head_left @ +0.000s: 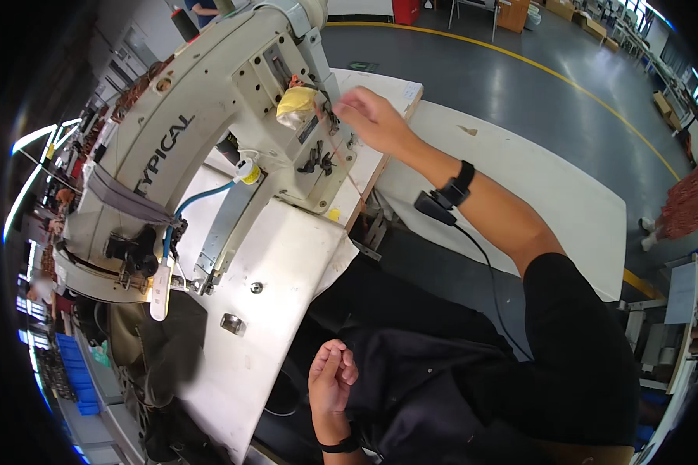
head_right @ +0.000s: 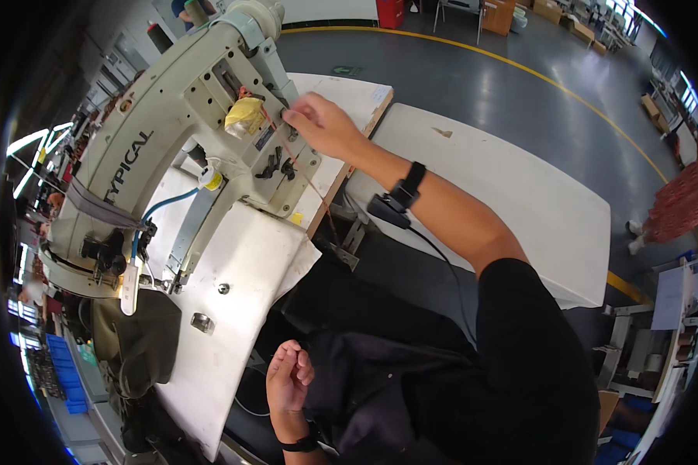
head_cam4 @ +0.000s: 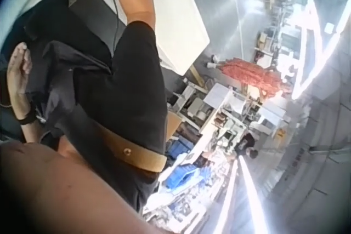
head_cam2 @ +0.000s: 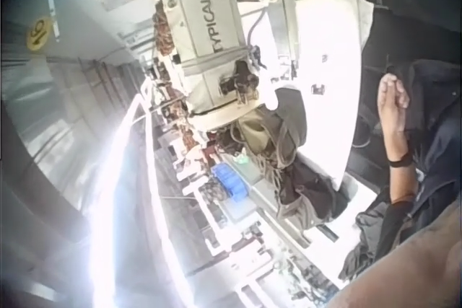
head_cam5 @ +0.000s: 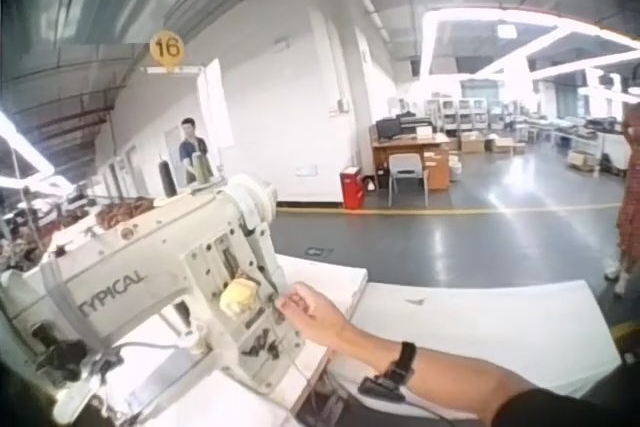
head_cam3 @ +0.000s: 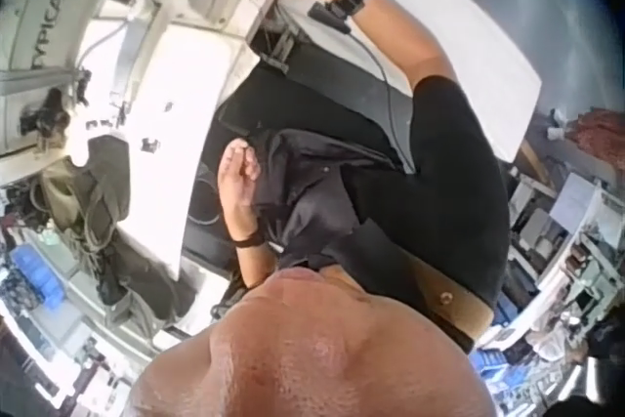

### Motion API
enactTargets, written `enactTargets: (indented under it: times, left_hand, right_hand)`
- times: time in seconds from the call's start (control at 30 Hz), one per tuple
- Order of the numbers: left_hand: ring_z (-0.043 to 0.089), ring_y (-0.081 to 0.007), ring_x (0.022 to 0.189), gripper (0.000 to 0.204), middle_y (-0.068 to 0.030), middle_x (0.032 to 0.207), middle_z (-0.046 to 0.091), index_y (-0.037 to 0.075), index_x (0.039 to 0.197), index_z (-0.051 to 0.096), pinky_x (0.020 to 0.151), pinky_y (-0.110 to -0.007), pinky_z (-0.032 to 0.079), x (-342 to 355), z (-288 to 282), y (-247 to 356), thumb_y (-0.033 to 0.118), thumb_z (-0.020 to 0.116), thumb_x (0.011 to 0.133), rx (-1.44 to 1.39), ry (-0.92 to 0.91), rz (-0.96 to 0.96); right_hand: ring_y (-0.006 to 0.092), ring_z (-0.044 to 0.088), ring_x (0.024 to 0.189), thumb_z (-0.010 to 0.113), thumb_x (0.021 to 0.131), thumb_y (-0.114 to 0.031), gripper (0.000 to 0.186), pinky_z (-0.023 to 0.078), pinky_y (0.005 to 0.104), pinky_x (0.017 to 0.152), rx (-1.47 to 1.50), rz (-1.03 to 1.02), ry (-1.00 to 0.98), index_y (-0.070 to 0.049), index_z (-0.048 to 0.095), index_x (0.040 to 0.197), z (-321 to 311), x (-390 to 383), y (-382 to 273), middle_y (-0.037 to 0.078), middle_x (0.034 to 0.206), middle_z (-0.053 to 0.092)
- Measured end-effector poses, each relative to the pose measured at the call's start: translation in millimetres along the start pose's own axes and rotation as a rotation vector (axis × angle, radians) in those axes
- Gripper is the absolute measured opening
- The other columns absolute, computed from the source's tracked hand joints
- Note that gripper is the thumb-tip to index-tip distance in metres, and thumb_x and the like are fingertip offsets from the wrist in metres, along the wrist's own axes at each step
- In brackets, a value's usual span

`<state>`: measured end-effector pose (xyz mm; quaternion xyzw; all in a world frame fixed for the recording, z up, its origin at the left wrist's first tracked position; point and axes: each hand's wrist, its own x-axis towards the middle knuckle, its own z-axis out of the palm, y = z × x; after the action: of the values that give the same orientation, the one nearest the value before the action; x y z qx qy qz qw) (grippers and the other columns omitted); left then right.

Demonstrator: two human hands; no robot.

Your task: The person threads a bobbin by hand, places it into a bobbin case, and inserts it into the sewing machine. They then pull thread from the machine, pick up a bag, and use shears to trim loose threads from the interior lining.

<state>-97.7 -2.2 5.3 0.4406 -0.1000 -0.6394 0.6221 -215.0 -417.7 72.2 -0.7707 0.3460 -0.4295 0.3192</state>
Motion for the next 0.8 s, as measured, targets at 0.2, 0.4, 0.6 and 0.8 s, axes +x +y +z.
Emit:
enactTargets:
  times: [0.2,0.4,0.6,0.8]
  left_hand:
    - [0.045,-0.0082,0.058,0.015,-0.0038,0.077,0.055,0.004,0.105,0.057,0.051,-0.023,0.037,9.5,-22.3,-11.1,0.018,0.052,0.105,-0.115,0.035,0.019]
    - [0.04,-0.0065,0.054,0.017,-0.0022,0.074,0.05,0.003,0.113,0.055,0.046,-0.02,0.034,10.7,-31.3,-2.2,0.017,0.052,0.104,-0.077,0.069,0.043]
    - [0.045,-0.0092,0.06,0.016,-0.003,0.079,0.055,0.003,0.108,0.058,0.054,-0.022,0.04,10.9,-22.8,3.5,0.018,0.053,0.105,-0.038,0.056,-0.019]
    - [0.048,-0.0098,0.062,0.016,-0.0037,0.082,0.058,0.002,0.11,0.058,0.056,-0.022,0.042,31.5,-7.3,-8.8,0.017,0.055,0.104,-0.027,-0.071,-0.066]
  right_hand:
    - [0.0139,0.067,0.076,0.055,0.101,-0.015,0.023,0.055,0.025,0.071,0.836,0.009,-0.061,0.005,0.064,0.11,40.0,-2.3,-32.2,0.009,0.088,0.069]
    - [0.0162,0.069,0.077,0.056,0.102,-0.015,0.027,0.056,0.0268,0.072,0.822,0.094,-0.105,0.005,0.063,0.12,39.0,-33.3,-15.1,0.012,0.093,0.071]
    - [0.0142,0.069,0.08,0.055,0.104,-0.019,0.027,0.054,0.0261,0.073,0.777,0.13,-0.082,0.004,0.066,0.114,25.2,-85.0,4.7,0.01,0.092,0.071]
    - [0.012,0.065,0.081,0.052,0.105,-0.017,0.027,0.054,0.0268,0.076,0.697,0.262,-0.105,0.003,0.067,0.114,-0.9,-145.1,37.2,0.006,0.088,0.068]
